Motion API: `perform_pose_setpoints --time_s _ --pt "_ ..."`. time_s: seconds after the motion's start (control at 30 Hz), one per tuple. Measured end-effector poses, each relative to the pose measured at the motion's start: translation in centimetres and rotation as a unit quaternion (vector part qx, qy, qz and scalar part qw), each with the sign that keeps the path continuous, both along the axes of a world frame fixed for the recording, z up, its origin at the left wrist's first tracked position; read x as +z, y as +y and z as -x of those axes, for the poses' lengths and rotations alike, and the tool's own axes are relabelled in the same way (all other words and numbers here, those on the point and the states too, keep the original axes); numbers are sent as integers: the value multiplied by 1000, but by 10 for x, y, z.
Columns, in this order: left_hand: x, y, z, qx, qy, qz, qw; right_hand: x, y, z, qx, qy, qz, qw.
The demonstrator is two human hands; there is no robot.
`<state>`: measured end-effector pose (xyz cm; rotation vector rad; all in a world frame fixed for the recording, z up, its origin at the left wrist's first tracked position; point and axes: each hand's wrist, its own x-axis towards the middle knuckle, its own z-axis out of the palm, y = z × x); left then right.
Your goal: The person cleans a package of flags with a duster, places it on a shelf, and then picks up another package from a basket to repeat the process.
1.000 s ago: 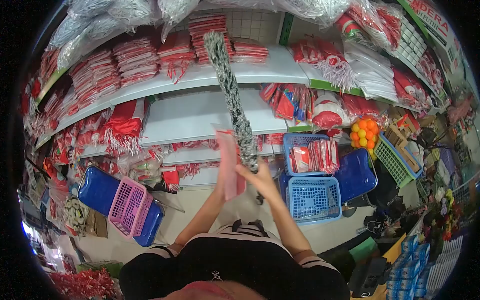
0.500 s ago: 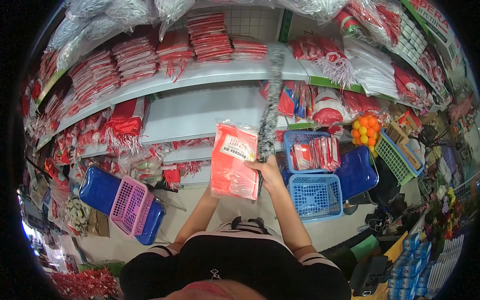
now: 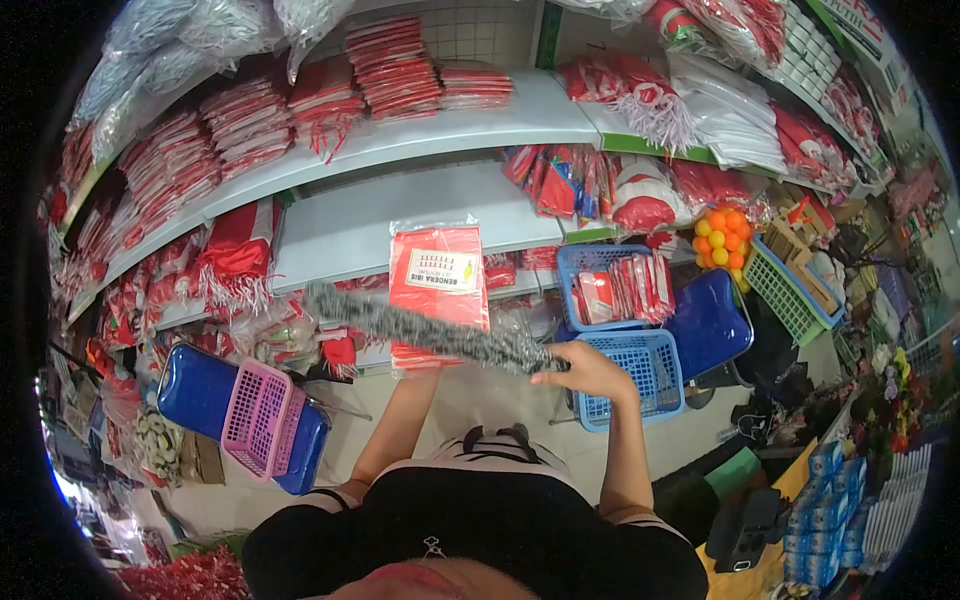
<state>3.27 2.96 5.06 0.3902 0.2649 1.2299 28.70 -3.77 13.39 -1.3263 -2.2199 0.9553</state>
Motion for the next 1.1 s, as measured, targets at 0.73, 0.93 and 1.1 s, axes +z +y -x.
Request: perform_pose_setpoints --time_s 0.73,0.93,1.1 --pt "-7 4 3 58 -20 36 997 -16 23 -3 -85 79 15 993" --pt "-10 6 10 73 -23 43 996 -13 19 12 -6 68 27 997" --pt "-13 7 17 86 -30 48 995 -36 44 38 -242 201 4 949"
